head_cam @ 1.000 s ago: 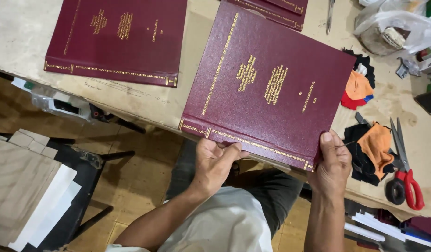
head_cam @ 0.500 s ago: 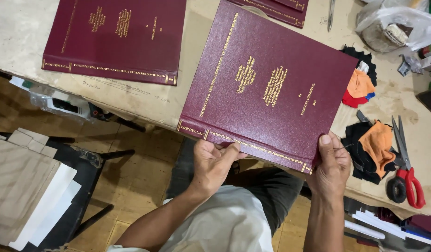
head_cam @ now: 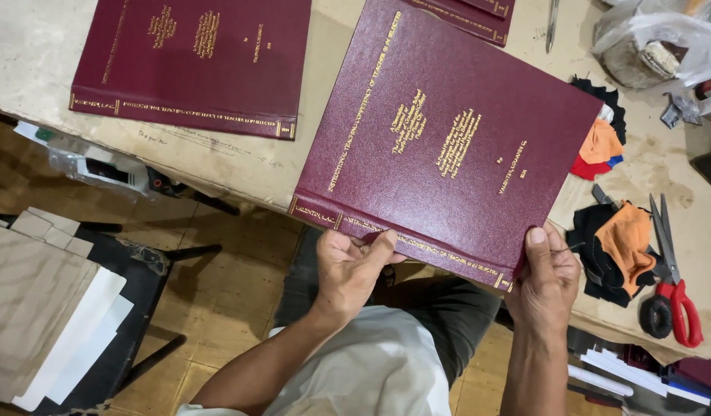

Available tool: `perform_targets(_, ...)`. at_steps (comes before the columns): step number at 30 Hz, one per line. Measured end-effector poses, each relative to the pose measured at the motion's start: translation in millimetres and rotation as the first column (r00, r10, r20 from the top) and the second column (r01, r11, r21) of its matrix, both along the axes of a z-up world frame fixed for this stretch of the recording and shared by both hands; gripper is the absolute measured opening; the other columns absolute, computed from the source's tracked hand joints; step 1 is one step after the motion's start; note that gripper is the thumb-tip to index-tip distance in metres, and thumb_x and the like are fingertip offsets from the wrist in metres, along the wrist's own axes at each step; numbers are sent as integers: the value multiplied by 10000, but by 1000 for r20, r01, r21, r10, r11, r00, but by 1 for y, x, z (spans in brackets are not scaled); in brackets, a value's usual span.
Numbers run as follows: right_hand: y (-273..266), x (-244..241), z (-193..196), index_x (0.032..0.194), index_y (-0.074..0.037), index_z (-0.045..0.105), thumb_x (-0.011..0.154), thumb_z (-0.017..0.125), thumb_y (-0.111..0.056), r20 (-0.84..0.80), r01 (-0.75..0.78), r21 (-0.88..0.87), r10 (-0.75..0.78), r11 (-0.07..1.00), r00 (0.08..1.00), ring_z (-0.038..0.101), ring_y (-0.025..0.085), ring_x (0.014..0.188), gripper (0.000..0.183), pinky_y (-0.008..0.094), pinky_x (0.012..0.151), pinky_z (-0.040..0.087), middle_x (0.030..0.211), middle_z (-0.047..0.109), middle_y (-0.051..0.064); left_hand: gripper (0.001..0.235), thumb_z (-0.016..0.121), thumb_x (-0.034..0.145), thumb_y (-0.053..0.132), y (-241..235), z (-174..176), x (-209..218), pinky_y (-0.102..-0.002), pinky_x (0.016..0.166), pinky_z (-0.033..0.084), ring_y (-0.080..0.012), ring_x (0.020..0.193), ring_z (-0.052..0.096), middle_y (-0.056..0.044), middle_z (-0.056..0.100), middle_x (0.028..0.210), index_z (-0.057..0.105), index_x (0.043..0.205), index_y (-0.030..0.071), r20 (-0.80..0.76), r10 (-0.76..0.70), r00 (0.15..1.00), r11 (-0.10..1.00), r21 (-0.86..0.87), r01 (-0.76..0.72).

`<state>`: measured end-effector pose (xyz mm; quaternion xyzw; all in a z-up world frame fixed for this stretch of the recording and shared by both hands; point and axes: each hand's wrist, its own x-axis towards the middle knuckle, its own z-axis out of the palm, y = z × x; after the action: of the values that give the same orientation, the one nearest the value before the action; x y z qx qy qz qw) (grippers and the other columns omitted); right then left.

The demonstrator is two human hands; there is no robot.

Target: Cleaning and refining gold-stamped lettering on book covers using a pick tool and cloth.

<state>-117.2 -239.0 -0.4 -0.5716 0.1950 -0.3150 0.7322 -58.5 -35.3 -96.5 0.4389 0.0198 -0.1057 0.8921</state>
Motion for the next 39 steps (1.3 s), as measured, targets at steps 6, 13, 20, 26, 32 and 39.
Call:
perform_targets(6,0,4,2,1260,10,658,1027,610,-146,1,16,0,-16,1000,1000,757,180,697,285,274,692,660,883,720,148,145,723,802,-116,8,6,-1,-389,610,691,-205,711,745,-215,738,766,708,946,-128,89,-67,994,997,41,64)
perform_targets(13,4,5,6,1262,14,657,1027,609,-145,10,9,24,-9,1000,1000,762,187,703,288,295,707,668,888,723,154,162,660,812,-113,5,0,-2,-393,664,685,-197,730,738,-208,737,789,688,966,-152,51,-110,993,994,22,109)
perform_targets(20,12,5,12,1273,15,655,1022,612,-139,13,36,-7,-36,999,999,766,193,765,298,307,778,666,922,724,157,154,665,815,-102,2,-2,-4,-396,664,694,-207,725,753,-200,760,806,695,953,-164,20,-70,997,997,21,70)
perform_targets(26,8,3,8,1286,18,651,1025,608,-137,22,37,-9,-37,999,999,766,200,785,306,323,805,668,935,724,165,148,661,838,-89,2,-4,-3,-409,642,703,-240,719,765,-226,759,824,694,952,-178,8,-67,998,997,32,67)
perform_targets(32,9,3,11,1285,16,649,1036,596,-150,-8,26,-14,-26,1000,1000,754,172,748,304,295,768,659,918,723,145,241,694,962,80,-1,-5,6,-478,693,688,-281,752,766,-240,776,856,706,900,-152,-41,-70,997,996,-66,68)
perform_targets(39,10,4,8,1298,26,637,1039,596,-156,-6,25,-10,-25,1000,1000,757,165,747,320,296,765,662,911,719,140,360,637,1021,167,3,6,8,-486,696,683,-291,777,757,-233,773,814,709,825,-127,-76,-71,995,995,-80,65)
